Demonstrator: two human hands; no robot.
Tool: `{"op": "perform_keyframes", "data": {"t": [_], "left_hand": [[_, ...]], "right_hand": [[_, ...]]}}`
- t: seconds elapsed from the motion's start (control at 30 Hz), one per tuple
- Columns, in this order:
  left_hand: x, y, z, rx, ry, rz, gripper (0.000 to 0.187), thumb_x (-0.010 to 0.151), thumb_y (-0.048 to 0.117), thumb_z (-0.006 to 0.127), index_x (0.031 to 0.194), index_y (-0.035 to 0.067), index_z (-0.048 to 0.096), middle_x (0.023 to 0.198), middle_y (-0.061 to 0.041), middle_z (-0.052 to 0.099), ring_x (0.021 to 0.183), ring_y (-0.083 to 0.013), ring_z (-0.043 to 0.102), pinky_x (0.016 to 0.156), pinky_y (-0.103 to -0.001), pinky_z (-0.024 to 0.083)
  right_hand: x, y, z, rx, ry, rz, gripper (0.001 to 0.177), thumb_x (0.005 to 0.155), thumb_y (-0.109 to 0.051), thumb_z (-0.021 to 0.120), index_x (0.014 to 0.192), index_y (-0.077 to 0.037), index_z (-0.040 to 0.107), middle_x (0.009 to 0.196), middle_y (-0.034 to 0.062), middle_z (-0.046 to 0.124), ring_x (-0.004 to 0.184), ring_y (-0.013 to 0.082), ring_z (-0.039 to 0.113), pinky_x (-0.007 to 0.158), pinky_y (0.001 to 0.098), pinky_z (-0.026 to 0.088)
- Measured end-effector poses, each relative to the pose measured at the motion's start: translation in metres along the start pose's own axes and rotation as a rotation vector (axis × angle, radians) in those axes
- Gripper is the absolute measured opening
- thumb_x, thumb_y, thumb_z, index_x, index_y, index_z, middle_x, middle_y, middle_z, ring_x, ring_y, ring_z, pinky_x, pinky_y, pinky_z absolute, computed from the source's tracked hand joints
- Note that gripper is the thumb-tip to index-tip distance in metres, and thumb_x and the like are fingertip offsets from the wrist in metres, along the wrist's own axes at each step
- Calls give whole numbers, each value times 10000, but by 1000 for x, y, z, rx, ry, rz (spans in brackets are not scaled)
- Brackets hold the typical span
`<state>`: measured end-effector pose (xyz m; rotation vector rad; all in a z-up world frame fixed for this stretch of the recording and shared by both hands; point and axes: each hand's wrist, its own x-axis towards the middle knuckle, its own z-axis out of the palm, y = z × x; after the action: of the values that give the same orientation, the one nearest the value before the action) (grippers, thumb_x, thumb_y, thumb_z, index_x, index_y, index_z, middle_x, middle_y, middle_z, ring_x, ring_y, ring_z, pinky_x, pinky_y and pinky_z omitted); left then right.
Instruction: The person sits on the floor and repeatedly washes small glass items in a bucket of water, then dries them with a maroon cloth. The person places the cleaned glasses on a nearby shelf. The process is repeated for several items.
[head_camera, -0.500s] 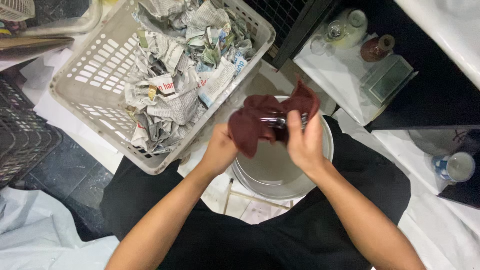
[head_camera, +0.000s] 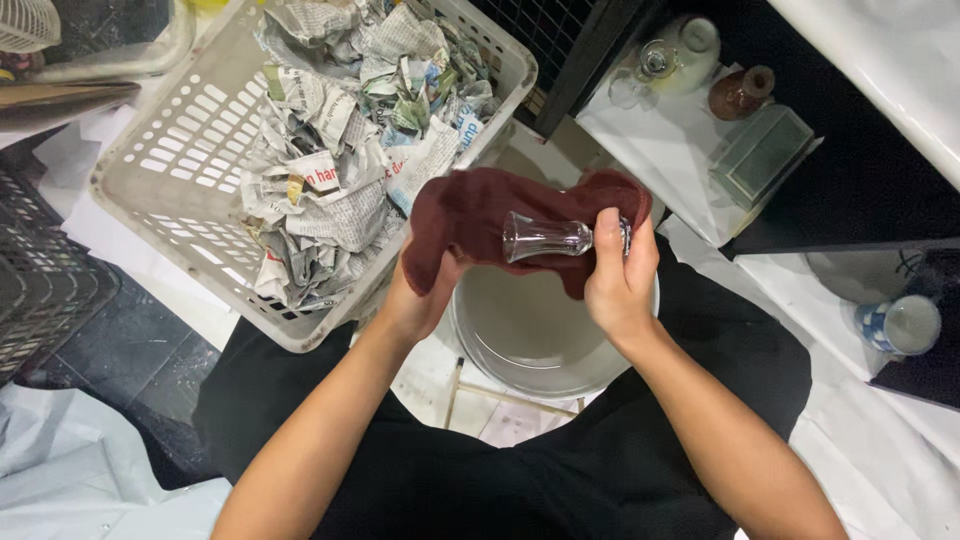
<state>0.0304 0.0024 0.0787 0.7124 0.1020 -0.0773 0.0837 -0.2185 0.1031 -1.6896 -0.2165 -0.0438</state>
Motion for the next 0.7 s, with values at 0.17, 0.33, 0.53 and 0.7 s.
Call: {"op": "perform_keyframes", "data": {"t": [0.17,0.33,0.53,0.7], "left_hand": [[3,-3,-5,128,157,-106,502,1017,194,586,1465,19,441,1358,-129,593,1197,-265,637,1007,-457,550],[2,-6,-7,38,181,-177,330,1053,163,576,1299,-54,549,1215,-207,684,1103,-313,679,986,-450,564],[0,-10,-6,38,114,-127,272,1036,177,575,1259,24,607,1269,-127,673,1152,-239,655,983,-436,538],[7,-22,-18,-233,257,-242,336,1098,331,506,1257,40,564,1171,-127,665,1114,-271,675,1008,-471,552]], "right_hand": [[2,-4,-2,45,-16,-39,342,1166,-272,467,1363,1,526,1236,57,640,1097,121,596,1011,285,499],[10,-12,-3,-96,-20,-21,316,1159,-270,462,1298,-1,555,1139,61,677,1017,111,618,945,280,516],[13,-16,-2,-139,-15,11,303,1152,-251,457,1282,2,562,1119,62,681,996,116,620,924,289,516],[12,-13,1,-159,-18,25,288,1152,-240,462,1263,3,571,1099,58,682,984,113,619,919,288,518]]}}
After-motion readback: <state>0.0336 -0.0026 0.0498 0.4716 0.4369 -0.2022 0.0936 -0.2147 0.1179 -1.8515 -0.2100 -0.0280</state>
